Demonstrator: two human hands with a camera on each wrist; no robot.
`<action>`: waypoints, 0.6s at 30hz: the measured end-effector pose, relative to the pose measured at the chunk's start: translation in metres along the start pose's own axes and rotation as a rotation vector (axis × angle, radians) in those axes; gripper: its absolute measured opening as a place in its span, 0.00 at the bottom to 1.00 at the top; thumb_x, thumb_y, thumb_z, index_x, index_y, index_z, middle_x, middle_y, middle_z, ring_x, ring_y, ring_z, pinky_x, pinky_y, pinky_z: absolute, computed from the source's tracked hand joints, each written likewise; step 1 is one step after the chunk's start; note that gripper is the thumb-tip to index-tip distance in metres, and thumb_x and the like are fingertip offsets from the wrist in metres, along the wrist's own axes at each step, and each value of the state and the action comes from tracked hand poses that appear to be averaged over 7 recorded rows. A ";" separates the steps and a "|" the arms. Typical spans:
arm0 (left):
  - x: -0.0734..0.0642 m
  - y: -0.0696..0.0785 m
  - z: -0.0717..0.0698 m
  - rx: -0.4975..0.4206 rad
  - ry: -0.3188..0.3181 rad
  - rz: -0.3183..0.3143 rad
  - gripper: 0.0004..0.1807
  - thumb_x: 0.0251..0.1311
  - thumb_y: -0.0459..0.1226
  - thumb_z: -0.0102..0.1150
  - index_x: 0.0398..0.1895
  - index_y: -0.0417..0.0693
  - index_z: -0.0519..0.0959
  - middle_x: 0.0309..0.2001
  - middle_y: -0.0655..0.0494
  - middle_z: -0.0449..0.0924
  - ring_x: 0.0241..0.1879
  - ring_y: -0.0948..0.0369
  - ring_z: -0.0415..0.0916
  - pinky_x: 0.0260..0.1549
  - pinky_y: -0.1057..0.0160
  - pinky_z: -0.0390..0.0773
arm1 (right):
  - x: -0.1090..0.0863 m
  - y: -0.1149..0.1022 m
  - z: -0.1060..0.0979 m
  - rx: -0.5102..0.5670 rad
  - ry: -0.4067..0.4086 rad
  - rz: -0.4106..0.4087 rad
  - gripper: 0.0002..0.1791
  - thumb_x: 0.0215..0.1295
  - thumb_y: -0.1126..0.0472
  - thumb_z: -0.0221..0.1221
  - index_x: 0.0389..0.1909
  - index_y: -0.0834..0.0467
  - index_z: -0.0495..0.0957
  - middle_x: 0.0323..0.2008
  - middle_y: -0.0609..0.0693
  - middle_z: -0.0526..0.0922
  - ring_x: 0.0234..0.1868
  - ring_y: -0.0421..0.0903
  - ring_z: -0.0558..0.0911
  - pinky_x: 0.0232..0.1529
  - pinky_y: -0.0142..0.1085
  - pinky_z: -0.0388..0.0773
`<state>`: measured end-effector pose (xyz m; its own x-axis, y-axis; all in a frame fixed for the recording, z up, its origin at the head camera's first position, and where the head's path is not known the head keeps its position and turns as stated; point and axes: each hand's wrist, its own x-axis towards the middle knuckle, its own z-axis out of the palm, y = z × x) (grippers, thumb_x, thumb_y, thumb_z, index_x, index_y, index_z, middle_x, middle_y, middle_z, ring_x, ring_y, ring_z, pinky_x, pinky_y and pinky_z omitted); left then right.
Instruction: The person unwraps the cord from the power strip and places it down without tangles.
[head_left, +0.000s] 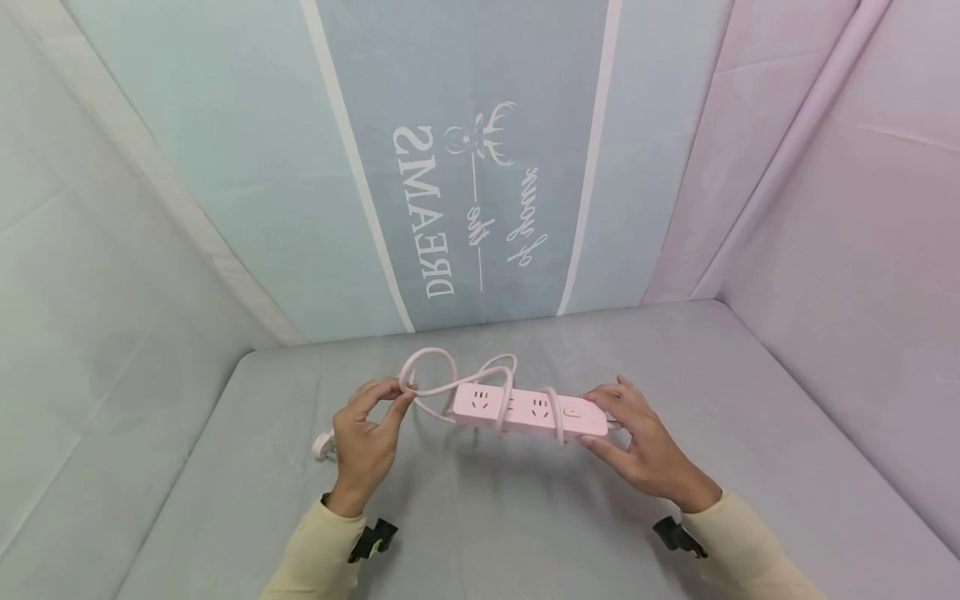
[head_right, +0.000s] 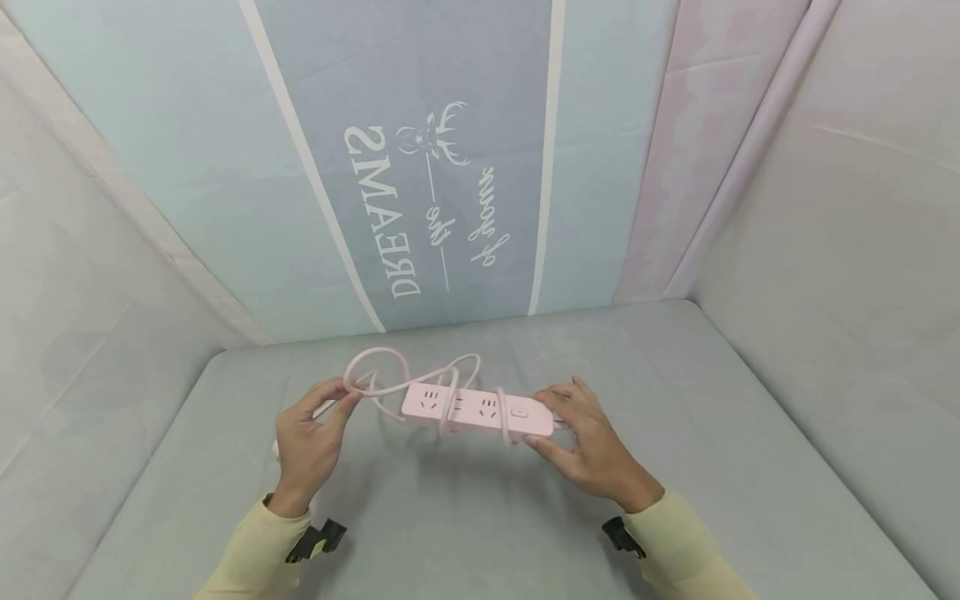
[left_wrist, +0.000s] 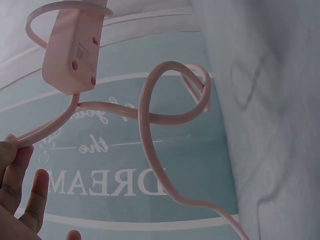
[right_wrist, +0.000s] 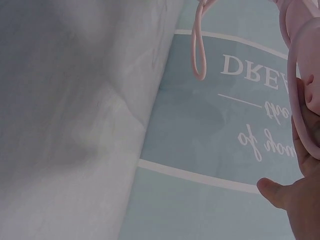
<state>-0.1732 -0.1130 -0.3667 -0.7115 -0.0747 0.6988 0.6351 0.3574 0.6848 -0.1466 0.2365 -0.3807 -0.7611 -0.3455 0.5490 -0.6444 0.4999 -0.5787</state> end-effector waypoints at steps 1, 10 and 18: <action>0.000 0.001 -0.001 -0.003 0.001 0.000 0.12 0.48 0.18 0.70 0.37 0.34 0.86 0.35 0.45 0.86 0.39 0.62 0.80 0.45 0.70 0.75 | 0.000 0.000 0.000 -0.001 0.000 0.000 0.28 0.51 0.69 0.72 0.56 0.58 0.79 0.48 0.48 0.80 0.51 0.46 0.74 0.72 0.59 0.46; 0.000 0.002 -0.004 -0.024 0.019 0.042 0.14 0.47 0.16 0.69 0.37 0.35 0.86 0.34 0.45 0.86 0.39 0.65 0.79 0.45 0.71 0.76 | 0.000 0.001 0.001 -0.029 -0.004 0.010 0.26 0.54 0.67 0.71 0.56 0.58 0.79 0.48 0.49 0.81 0.51 0.46 0.74 0.72 0.63 0.43; -0.001 0.001 -0.006 -0.027 0.006 0.037 0.13 0.48 0.16 0.69 0.37 0.34 0.86 0.34 0.45 0.85 0.40 0.64 0.80 0.45 0.69 0.76 | 0.002 0.004 0.000 -0.059 0.019 0.006 0.24 0.54 0.67 0.70 0.54 0.59 0.79 0.47 0.49 0.82 0.51 0.47 0.74 0.70 0.65 0.45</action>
<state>-0.1700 -0.1181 -0.3654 -0.6856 -0.0675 0.7248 0.6687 0.3351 0.6638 -0.1504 0.2378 -0.3819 -0.7629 -0.3272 0.5576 -0.6339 0.5480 -0.5458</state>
